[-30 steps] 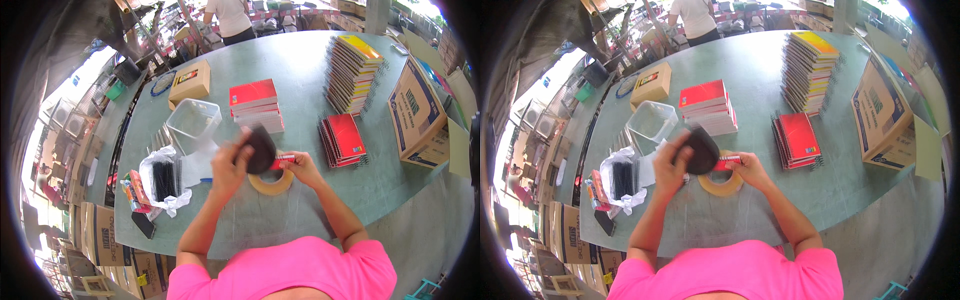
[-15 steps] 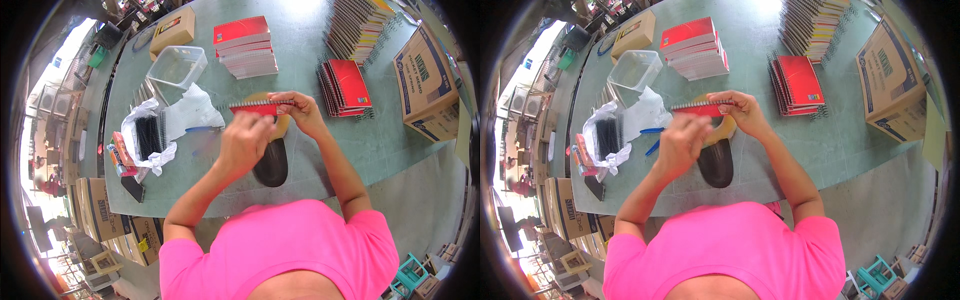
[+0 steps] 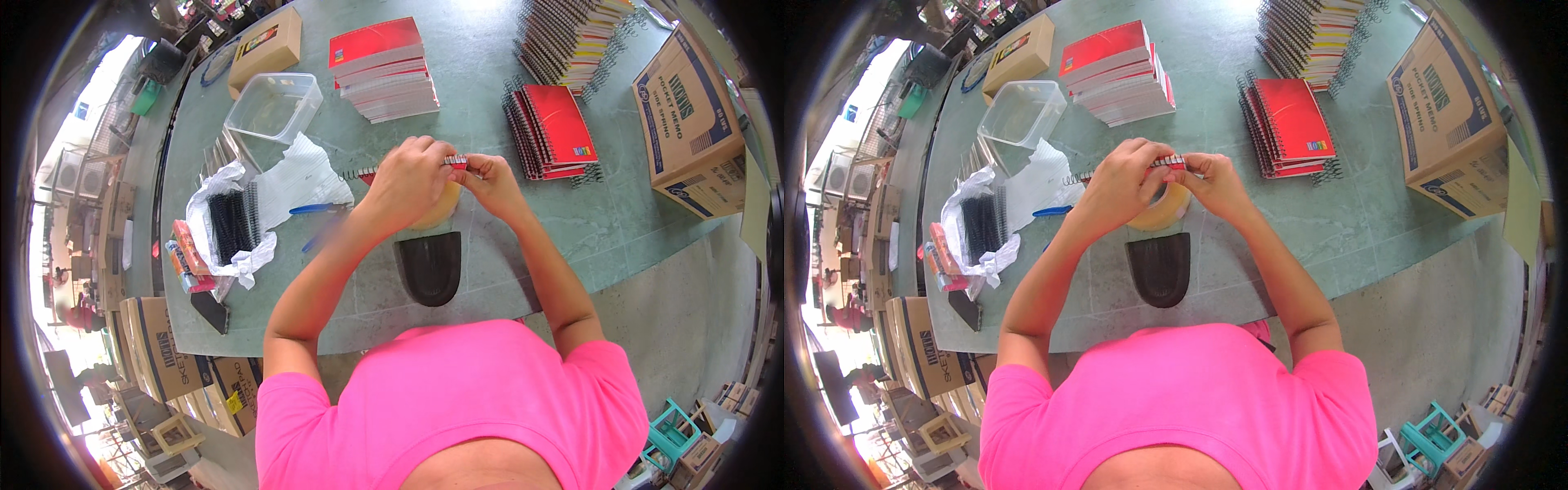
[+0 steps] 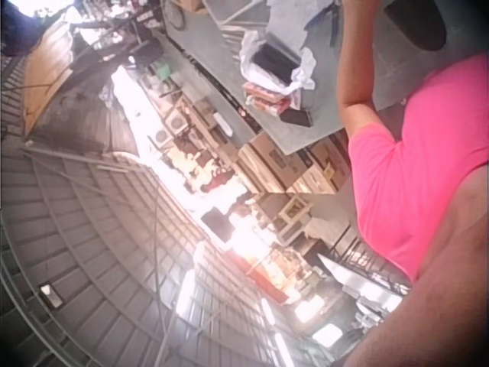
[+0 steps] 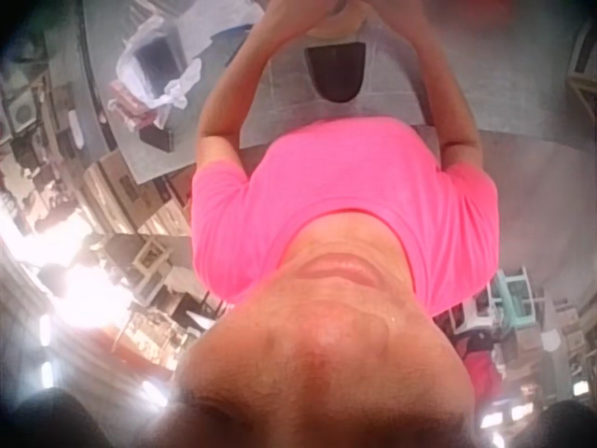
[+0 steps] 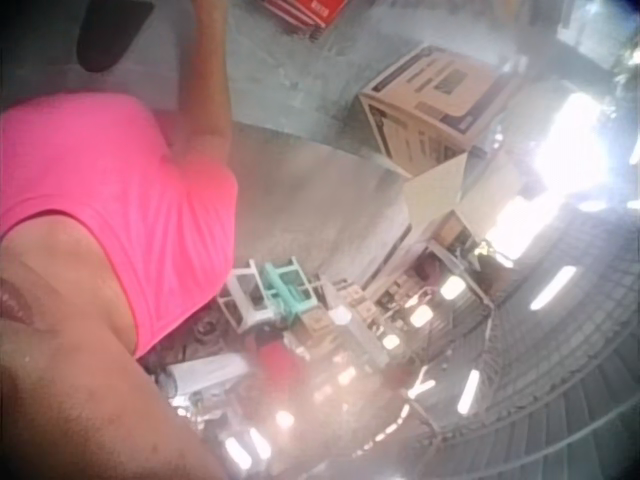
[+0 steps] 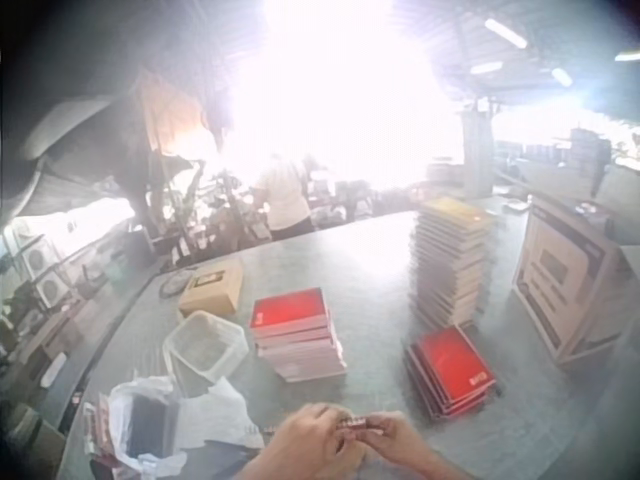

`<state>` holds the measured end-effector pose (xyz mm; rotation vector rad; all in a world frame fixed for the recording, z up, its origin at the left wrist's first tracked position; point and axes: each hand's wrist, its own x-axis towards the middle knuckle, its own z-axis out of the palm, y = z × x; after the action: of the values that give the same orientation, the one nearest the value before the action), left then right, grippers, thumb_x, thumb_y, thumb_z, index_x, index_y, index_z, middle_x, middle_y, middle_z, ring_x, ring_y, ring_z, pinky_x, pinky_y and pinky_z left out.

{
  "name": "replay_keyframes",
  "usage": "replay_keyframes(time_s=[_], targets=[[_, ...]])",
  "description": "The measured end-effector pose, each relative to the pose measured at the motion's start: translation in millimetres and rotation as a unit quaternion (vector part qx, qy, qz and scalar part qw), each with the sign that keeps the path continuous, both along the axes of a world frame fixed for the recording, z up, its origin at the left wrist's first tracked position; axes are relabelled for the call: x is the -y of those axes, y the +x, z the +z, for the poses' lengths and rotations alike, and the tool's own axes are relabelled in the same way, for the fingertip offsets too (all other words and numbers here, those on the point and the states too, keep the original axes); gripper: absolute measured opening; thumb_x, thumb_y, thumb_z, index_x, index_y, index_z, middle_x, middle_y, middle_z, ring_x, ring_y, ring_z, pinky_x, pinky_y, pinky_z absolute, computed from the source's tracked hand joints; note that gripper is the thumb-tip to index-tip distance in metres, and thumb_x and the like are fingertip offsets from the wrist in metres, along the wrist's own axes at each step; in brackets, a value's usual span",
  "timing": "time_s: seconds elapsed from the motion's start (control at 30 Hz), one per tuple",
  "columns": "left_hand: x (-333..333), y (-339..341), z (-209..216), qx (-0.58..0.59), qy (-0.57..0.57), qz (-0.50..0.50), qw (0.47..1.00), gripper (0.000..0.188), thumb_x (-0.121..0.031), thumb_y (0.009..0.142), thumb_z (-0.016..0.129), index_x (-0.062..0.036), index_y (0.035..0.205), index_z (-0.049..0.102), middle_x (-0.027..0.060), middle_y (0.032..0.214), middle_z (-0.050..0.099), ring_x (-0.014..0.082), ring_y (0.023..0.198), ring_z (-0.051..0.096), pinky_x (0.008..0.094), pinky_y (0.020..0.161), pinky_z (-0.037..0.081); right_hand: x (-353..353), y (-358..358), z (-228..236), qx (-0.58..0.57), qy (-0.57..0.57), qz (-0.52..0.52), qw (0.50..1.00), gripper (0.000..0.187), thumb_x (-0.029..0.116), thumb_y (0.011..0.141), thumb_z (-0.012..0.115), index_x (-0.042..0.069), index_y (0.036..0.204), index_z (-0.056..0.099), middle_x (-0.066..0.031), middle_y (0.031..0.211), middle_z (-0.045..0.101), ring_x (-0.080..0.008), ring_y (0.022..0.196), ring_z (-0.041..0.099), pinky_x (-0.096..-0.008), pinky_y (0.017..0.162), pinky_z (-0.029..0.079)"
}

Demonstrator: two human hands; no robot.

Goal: The person inserts spiral wire coils into the pre-punched holes of small notebooks and uses a manual guide to assist the threading process.

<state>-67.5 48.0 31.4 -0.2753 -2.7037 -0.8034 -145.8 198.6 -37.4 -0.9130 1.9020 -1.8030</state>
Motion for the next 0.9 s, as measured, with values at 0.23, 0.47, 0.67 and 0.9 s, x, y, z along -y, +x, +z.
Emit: replay_keyframes(time_s=[0.23, 0.47, 0.67, 0.9], targets=[[-6.7, -7.6, -12.6, -0.039, 0.007, -0.017, 0.999, 0.018, -0.013, 0.076, 0.062, -0.0005, 0.089, 0.062, 0.0152, 0.083, 0.061, 0.031, 0.078, 0.059, 0.0378, 0.07, 0.049, -0.6, 0.6, 4.1, -0.048, 0.047, -0.01, 0.998, 0.02, 0.006, 0.082, 0.056, -0.002, 0.098, 0.064, -0.005, 0.072, 0.065, -0.0004, 0.071, 0.05, -0.0233, 0.062, 0.045], [-7.9, -6.3, -8.5, -0.05, 0.011, -0.03, 0.998, 0.014, -0.008, 0.074, 0.061, 0.0003, 0.086, 0.062, 0.015, 0.081, 0.061, 0.031, 0.077, 0.059, 0.038, 0.07, 0.049, 1.7, 2.4, -5.1, -0.034, 0.01, -0.021, 0.999, 0.013, 0.006, 0.083, 0.056, -0.002, 0.09, 0.063, 0.0005, 0.073, 0.062, -0.0022, 0.068, 0.049, -0.0227, 0.059, 0.042], [-8.6, -7.5, -8.2, -0.034, 0.023, -0.014, 0.999, 0.014, -0.006, 0.073, 0.06, -0.0033, 0.086, 0.063, 0.0136, 0.086, 0.061, 0.0315, 0.082, 0.058, 0.0374, 0.069, 0.048, -2.1, 6.0, -0.9, -0.138, 0.091, -0.066, 0.984, 0.021, 0.013, 0.081, 0.061, 0.002, 0.098, 0.064, -0.0148, 0.077, 0.065, -0.0169, 0.063, 0.062, -0.0291, 0.058, 0.046], [10.1, 3.2, 5.7, -0.027, -0.051, 0.06, 0.997, 0.012, -0.009, 0.073, 0.061, -0.0032, 0.084, 0.059, 0.0137, 0.085, 0.06, 0.032, 0.084, 0.059, 0.04, 0.065, 0.045, 1.2, 3.0, -3.6, -0.232, 0.002, -0.174, 0.957, 0.037, 0.024, 0.078, 0.069, 0.003, 0.107, 0.059, -0.0133, 0.098, 0.063, -0.0188, 0.083, 0.061, -0.0297, 0.068, 0.047]])
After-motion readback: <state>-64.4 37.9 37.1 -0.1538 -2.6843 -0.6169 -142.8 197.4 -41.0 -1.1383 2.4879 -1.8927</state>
